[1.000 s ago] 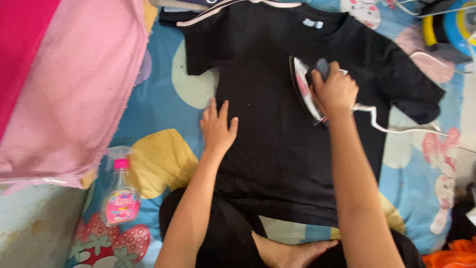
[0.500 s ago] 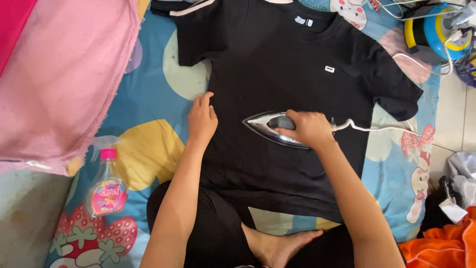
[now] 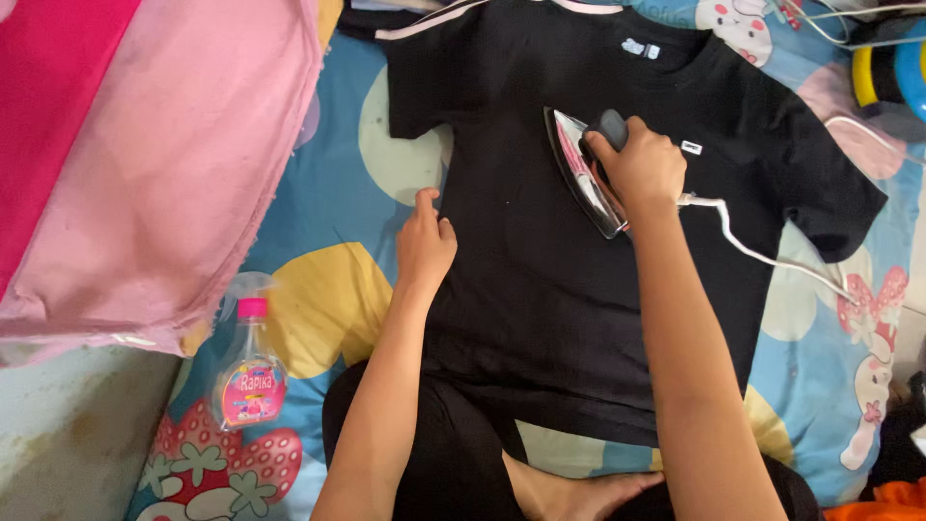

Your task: The person irons a black t-shirt laid out on a bed. They use an electric iron to smooth the front, sleeves, and back of the shirt, periodically adjusting the fabric with their hands. The shirt remains on the bed throughout the clip.

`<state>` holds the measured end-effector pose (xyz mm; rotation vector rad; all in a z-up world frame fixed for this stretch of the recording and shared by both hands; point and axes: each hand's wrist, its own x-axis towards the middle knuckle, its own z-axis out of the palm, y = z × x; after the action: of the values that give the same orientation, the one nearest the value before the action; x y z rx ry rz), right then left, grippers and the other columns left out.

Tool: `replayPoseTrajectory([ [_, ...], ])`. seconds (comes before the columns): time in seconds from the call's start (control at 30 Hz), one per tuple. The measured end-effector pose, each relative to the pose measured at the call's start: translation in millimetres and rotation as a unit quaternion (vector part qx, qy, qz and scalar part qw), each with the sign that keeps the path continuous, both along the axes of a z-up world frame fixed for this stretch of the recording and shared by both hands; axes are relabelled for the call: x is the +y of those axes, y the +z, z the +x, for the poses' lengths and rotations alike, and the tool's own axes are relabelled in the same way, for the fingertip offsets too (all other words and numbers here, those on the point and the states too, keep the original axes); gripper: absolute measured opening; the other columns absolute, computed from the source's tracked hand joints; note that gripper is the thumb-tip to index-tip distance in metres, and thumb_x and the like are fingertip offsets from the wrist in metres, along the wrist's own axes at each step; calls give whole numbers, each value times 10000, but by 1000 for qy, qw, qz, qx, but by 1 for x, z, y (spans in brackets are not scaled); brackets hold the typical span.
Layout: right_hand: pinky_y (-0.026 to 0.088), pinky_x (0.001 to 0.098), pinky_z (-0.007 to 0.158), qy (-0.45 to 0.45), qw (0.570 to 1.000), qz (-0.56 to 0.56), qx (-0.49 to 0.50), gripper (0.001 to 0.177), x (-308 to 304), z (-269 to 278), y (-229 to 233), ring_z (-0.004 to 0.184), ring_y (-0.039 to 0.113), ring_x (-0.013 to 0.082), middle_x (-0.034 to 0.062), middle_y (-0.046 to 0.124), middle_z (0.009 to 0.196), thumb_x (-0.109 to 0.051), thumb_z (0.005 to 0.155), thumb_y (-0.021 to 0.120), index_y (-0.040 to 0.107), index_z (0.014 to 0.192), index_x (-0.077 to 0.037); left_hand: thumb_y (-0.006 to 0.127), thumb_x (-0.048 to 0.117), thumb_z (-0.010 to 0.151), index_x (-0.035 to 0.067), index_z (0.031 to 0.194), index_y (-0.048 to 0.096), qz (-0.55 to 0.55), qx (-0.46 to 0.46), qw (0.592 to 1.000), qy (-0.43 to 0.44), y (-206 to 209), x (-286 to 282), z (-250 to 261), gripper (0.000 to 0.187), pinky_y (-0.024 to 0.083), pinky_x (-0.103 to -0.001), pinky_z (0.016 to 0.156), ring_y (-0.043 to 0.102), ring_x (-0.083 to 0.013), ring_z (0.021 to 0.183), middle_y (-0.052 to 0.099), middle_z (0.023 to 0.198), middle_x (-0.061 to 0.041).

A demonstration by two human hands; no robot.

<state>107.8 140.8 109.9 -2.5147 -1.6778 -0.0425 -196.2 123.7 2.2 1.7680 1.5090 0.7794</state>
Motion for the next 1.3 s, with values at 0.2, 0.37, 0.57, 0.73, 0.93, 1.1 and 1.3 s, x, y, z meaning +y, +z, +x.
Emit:
replayPoseTrajectory([
  [0.2,579,506,655,130,991,-32,-16,588,-30,-21,8,701,724,399,187,710,724,-667,904,701,706,928,-80,585,22,920,48,1325,415,14,-11,1000,-6,-3,3,-1,440,540,-553,779,691,-464,898,696,1003,-275],
  [0.37,575,482,567,254,965,-68,-9,589,-87,-52,7,594,717,350,141,705,650,-693,823,696,711,896,-109,584,29,930,49,1290,401,39,-5,999,2,-8,-1,-2,405,515,-576,749,670,-486,896,698,1001,-270],
  [0.57,585,446,588,172,983,-71,-1,608,-90,-67,8,612,734,308,135,712,684,-679,901,675,672,883,-72,591,53,954,41,1280,402,39,2,999,1,-9,-2,-2,377,515,-572,754,667,-487,889,688,976,-274],
  [0.73,578,470,590,74,997,-17,-2,602,-36,-76,8,641,728,361,172,718,693,-668,918,684,679,902,-67,585,53,948,37,1282,408,20,-6,1000,0,-11,0,-3,379,522,-569,757,676,-480,888,696,960,-264],
  [0.93,581,465,574,151,988,-41,-4,577,-32,-83,10,621,731,358,177,708,677,-646,888,698,686,923,-69,596,56,937,34,1276,405,17,-15,1000,2,-14,3,-3,390,521,-574,760,675,-483,906,697,977,-270],
  [1.1,571,458,563,234,972,-29,-4,558,-70,-95,6,601,721,342,139,706,669,-638,850,714,676,873,-82,594,58,950,35,1262,403,12,-21,1000,12,-14,1,-1,367,515,-579,766,677,-479,900,701,958,-261],
  [1.3,572,466,577,144,989,-15,-18,586,-38,-110,3,633,725,358,162,715,701,-651,905,699,670,916,-66,613,88,948,27,1260,398,-3,-10,1000,5,-11,-1,-4,384,523,-575,768,678,-483,879,704,926,-263],
])
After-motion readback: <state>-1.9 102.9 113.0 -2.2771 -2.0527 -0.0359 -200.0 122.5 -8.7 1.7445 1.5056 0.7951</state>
